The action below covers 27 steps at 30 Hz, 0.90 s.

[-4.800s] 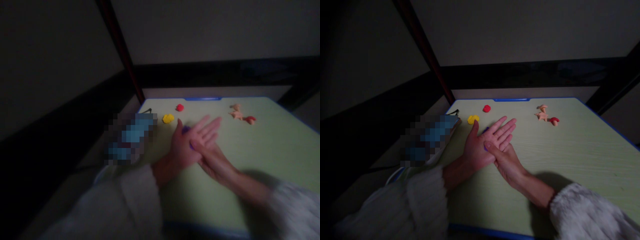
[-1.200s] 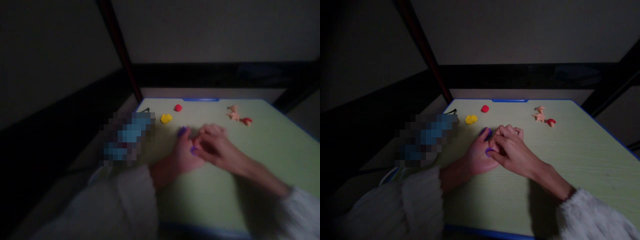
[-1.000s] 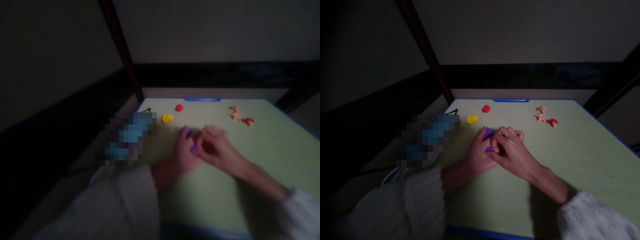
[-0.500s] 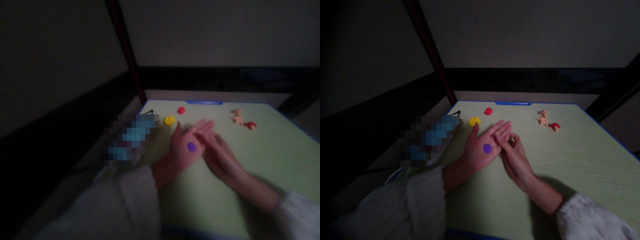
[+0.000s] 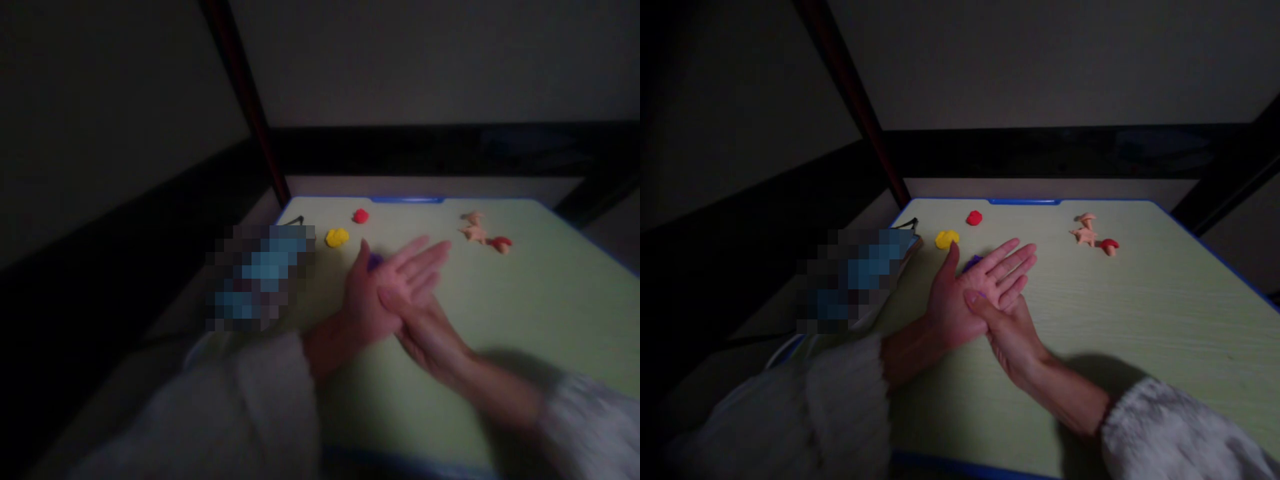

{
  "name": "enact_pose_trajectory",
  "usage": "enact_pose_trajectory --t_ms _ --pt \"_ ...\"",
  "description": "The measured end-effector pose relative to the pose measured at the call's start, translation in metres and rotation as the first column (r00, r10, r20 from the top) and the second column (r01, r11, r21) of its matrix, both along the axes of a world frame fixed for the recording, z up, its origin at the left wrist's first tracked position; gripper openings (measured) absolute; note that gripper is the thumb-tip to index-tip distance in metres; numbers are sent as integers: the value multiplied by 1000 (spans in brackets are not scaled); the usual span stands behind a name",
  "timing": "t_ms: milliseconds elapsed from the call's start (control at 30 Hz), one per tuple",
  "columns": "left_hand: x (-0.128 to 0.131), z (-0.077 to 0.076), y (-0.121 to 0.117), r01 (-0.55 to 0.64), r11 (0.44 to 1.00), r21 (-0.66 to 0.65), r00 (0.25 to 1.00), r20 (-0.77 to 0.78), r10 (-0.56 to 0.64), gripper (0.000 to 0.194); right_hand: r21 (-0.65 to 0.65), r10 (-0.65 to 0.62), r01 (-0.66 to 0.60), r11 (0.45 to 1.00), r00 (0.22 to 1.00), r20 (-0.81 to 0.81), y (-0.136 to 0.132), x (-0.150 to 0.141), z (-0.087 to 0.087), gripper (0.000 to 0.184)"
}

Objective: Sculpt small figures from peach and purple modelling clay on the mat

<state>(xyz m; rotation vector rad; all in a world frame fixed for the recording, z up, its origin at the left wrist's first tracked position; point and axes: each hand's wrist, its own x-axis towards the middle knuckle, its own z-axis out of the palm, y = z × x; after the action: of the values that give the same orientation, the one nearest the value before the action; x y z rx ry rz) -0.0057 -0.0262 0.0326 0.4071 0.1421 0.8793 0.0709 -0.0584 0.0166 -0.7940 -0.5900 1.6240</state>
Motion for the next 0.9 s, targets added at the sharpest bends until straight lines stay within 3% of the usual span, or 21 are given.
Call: enact_pose_trajectory --t_ms 333,633,900 --pt "-5 1 4 4 1000 -20 999 41 -3 77 54 123 -120 991 990 -65 5 7 -9 26" --pt "0 1 4 -10 996 -92 1000 22 12 76 95 -35 30 995 998 44 4 2 -10 36" --pt "-5 1 5 20 999 -40 999 31 -19 78 27 93 -91 995 991 -92 6 7 -10 38"
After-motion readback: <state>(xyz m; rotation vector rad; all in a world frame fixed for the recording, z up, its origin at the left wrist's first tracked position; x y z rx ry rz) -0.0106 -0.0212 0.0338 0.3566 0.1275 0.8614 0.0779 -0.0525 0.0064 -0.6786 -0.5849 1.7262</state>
